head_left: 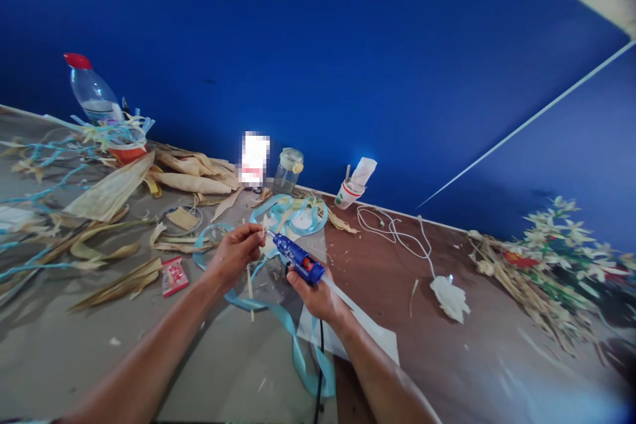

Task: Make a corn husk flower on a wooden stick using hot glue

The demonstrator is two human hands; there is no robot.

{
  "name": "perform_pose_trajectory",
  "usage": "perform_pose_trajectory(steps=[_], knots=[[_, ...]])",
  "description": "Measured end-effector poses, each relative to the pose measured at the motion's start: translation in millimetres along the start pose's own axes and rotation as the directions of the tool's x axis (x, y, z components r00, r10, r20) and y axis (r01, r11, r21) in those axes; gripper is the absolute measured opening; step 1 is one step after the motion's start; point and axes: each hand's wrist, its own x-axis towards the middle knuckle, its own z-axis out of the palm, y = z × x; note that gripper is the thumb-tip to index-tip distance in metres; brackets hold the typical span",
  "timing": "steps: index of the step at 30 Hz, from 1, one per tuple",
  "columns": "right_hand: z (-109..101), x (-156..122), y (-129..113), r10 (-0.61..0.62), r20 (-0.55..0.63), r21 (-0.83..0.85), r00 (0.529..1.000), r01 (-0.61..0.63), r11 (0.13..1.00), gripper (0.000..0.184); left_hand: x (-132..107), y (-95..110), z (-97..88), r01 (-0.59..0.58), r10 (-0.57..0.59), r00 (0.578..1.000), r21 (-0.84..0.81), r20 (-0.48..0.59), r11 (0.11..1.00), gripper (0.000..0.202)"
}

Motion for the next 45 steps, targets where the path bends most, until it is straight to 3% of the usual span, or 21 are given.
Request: perform_pose_trajectory(steps=[7, 14, 20, 29, 36, 40, 45], knots=[[0.6, 0.8, 2.1, -0.037, -0.033, -0.029, 0.999, 0.036, 0.999, 0.019, -0.1, -1.8, 0.1, 0.038, -0.037, 0.999, -0.031, 0.025, 0.999, 0.019], [0.6, 1.8, -2.4, -0.18, -0.032, -0.15, 0.983, 0.174, 0.973, 0.018, -3.0, -0.8, 2.1, 0.213, -0.198, 0.973, -0.138, 0.116, 0.967, 0.018], [0.9, 1.0, -12.5, -0.359, -0.011, -0.343, 0.933, 0.334, 0.878, 0.018, -1.9, -1.3, -0.3, 0.3, -0.255, 0.944, -0.224, 0.208, 0.927, 0.011], [3.0, 3.1, -2.5, -0.54, 0.101, -0.472, 0.836, 0.518, 0.713, 0.014, -3.2, 4.5, -0.1, 0.336, -0.277, 0.935, -0.299, 0.222, 0.893, 0.009], [4.4, 1.4, -2.8, -0.6, 0.154, -0.525, 0.785, 0.579, 0.623, 0.021, -3.2, 4.8, 1.4, 0.272, -0.239, 0.959, -0.27, 0.151, 0.924, 0.012], [4.1, 0.2, -3.5, -0.603, 0.147, -0.506, 0.784, 0.584, 0.635, 0.021, -3.8, 4.2, 2.6, 0.23, -0.218, 0.973, -0.243, 0.075, 0.942, 0.014], [1.8, 0.3, -7.0, -0.589, 0.062, -0.477, 0.806, 0.542, 0.692, 0.013, -3.3, 2.5, 5.2, 0.112, -0.112, 0.994, -0.156, 0.011, 0.981, 0.016]])
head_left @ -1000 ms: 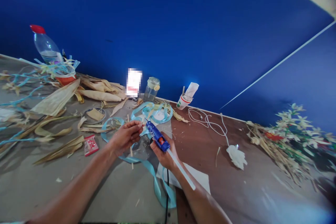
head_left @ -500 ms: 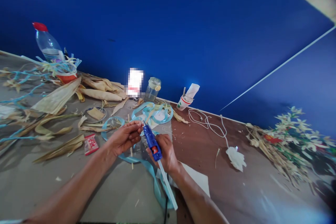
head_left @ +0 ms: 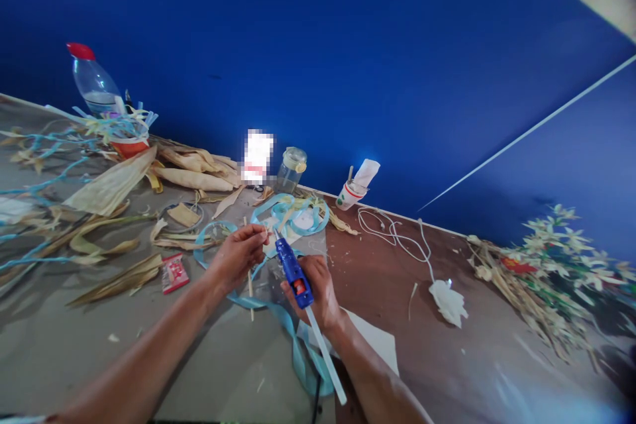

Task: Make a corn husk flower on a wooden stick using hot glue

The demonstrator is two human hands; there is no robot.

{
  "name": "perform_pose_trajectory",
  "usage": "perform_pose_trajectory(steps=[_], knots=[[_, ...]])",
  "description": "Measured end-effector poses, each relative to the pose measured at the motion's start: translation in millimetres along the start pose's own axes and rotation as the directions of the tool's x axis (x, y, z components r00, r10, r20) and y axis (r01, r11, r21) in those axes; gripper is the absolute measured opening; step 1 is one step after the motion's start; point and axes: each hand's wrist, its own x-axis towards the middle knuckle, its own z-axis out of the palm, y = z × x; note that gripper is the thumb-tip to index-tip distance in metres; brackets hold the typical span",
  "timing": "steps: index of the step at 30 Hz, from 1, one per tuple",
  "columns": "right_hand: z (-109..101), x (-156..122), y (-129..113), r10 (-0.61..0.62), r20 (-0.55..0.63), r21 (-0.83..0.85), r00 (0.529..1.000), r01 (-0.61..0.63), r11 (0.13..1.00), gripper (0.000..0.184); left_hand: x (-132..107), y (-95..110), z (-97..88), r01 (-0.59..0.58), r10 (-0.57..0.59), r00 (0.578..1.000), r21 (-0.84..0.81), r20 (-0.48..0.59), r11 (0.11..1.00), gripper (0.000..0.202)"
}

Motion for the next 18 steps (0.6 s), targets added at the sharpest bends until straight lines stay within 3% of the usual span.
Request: perform_pose_trajectory(steps=[7, 18], knots=[[2.5, 1.1, 0.4, 0.029, 0.022, 0.007, 0.999, -0.029, 1.0, 0.014, -3.3, -0.3, 5.5, -0.061, 0.063, 0.998, 0.111, -0.017, 0.992, 0.018], [-0.5, 3.0, -4.9, 0.065, 0.025, 0.057, 0.998, -0.066, 0.996, 0.015, -4.2, 2.6, 7.8, -0.095, 0.098, 0.995, 0.099, -0.029, 0.991, 0.016]])
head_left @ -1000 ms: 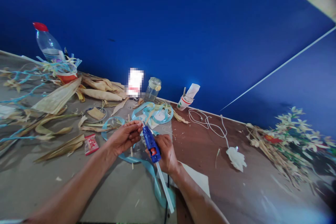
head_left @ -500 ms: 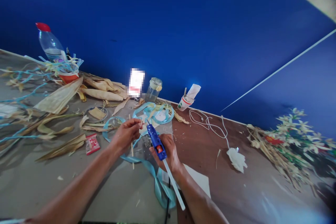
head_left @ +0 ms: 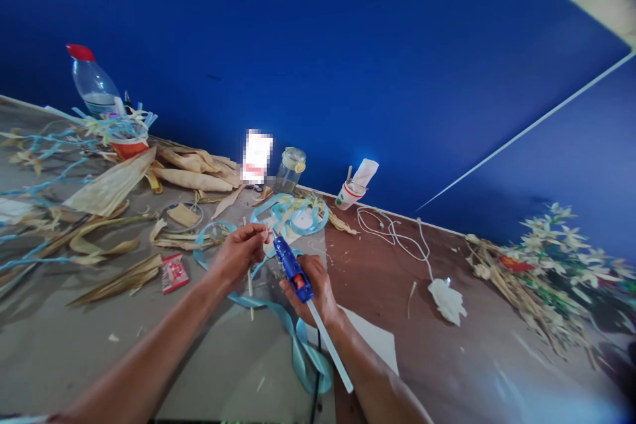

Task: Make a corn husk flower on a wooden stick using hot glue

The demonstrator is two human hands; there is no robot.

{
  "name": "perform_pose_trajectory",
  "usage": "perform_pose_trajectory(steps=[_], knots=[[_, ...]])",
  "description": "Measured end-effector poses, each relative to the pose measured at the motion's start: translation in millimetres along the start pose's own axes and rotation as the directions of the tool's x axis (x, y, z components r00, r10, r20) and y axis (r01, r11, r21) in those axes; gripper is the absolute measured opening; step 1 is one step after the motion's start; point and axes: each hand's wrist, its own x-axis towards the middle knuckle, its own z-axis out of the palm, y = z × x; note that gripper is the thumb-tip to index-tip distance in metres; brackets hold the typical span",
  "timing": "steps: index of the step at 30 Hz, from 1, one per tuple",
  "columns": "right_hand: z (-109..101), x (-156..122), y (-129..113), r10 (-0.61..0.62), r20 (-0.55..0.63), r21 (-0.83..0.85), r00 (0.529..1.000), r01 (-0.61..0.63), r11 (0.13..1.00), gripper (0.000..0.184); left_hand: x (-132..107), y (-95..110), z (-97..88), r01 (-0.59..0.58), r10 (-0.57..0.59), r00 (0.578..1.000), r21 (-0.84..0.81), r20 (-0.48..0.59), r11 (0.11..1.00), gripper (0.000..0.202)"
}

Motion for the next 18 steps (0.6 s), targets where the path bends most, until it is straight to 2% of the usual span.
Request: perform_pose_trajectory(steps=[7, 14, 18], knots=[[2.3, -0.1, 1.3, -0.014, 0.041, 0.004, 0.999, 0.014, 1.0, 0.017, 0.8, -0.8, -1.1, -0.003, 0.003, 1.0, 0.021, -0.01, 1.0, 0.015], [-3.3, 2.6, -3.5, 0.046, -0.003, 0.001, 0.999, -0.046, 0.999, 0.017, 0.6, 2.2, -1.0, -0.019, 0.018, 1.0, 0.05, 0.025, 0.999, 0.017], [-1.8, 2.3, -3.3, 0.029, 0.015, -0.008, 0.999, -0.029, 1.0, 0.017, 0.6, 1.5, -1.6, -0.021, 0.02, 1.0, 0.063, 0.02, 0.998, 0.015]])
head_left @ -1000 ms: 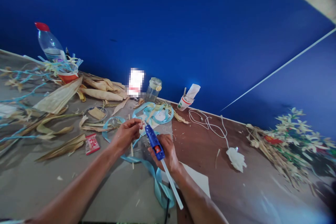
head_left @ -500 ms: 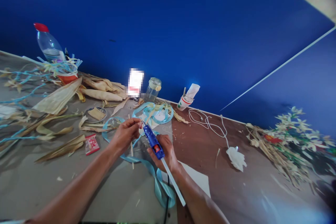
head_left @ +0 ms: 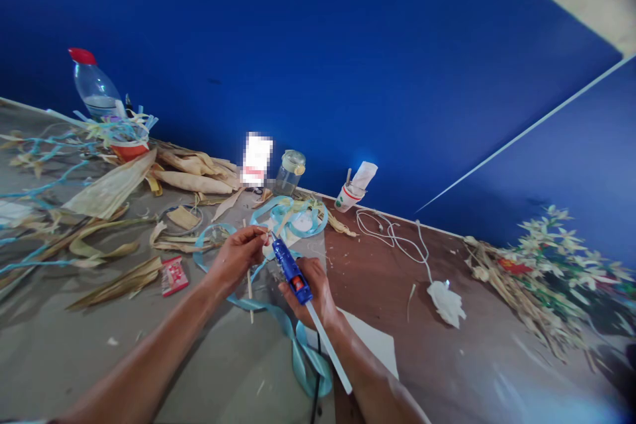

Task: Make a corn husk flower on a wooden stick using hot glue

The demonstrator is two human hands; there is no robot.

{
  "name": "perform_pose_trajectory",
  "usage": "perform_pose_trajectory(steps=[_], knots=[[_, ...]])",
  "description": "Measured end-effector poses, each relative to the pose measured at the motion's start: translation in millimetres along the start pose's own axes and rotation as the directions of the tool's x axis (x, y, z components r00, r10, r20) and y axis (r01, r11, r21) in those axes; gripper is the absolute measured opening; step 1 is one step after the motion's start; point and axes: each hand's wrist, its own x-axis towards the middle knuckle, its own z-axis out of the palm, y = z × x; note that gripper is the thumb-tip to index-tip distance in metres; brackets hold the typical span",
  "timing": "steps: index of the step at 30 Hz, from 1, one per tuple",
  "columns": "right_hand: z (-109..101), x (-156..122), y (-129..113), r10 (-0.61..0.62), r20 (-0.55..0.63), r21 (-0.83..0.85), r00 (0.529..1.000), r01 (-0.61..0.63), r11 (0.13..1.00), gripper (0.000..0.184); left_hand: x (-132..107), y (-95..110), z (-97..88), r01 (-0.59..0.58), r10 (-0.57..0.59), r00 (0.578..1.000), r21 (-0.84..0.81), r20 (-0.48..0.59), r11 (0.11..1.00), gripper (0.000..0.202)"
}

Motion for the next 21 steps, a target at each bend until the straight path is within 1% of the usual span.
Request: perform_pose_trajectory(steps=[5, 9, 11, 17, 21], knots=[[-0.7, -0.9, 0.5, -0.021, 0.01, 0.007, 1.0, 0.021, 1.0, 0.016, -0.3, 1.6, 0.7, 0.012, -0.012, 1.0, -0.008, -0.024, 1.0, 0.015], [-2.6, -0.5, -0.5, 0.024, -0.016, 0.01, 1.0, -0.024, 1.0, 0.018, -1.3, 4.2, 1.5, 0.008, -0.008, 1.0, -0.016, -0.011, 1.0, 0.017], [-2.6, -0.2, -0.8, 0.036, -0.011, 0.02, 0.999, -0.035, 0.999, 0.017, -1.7, 4.7, 1.7, 0.006, -0.006, 1.0, -0.011, -0.007, 1.0, 0.017], [-2.1, -0.5, -0.7, -0.002, 0.034, 0.026, 0.999, 0.001, 1.0, 0.014, -2.1, 4.2, 1.8, 0.017, -0.018, 1.0, -0.009, -0.004, 1.0, 0.017], [-3.6, -0.9, -1.2, 0.001, 0.005, 0.027, 1.0, -0.001, 1.0, 0.017, -2.0, 4.1, 1.0, 0.018, -0.018, 1.0, -0.021, 0.001, 1.0, 0.017]])
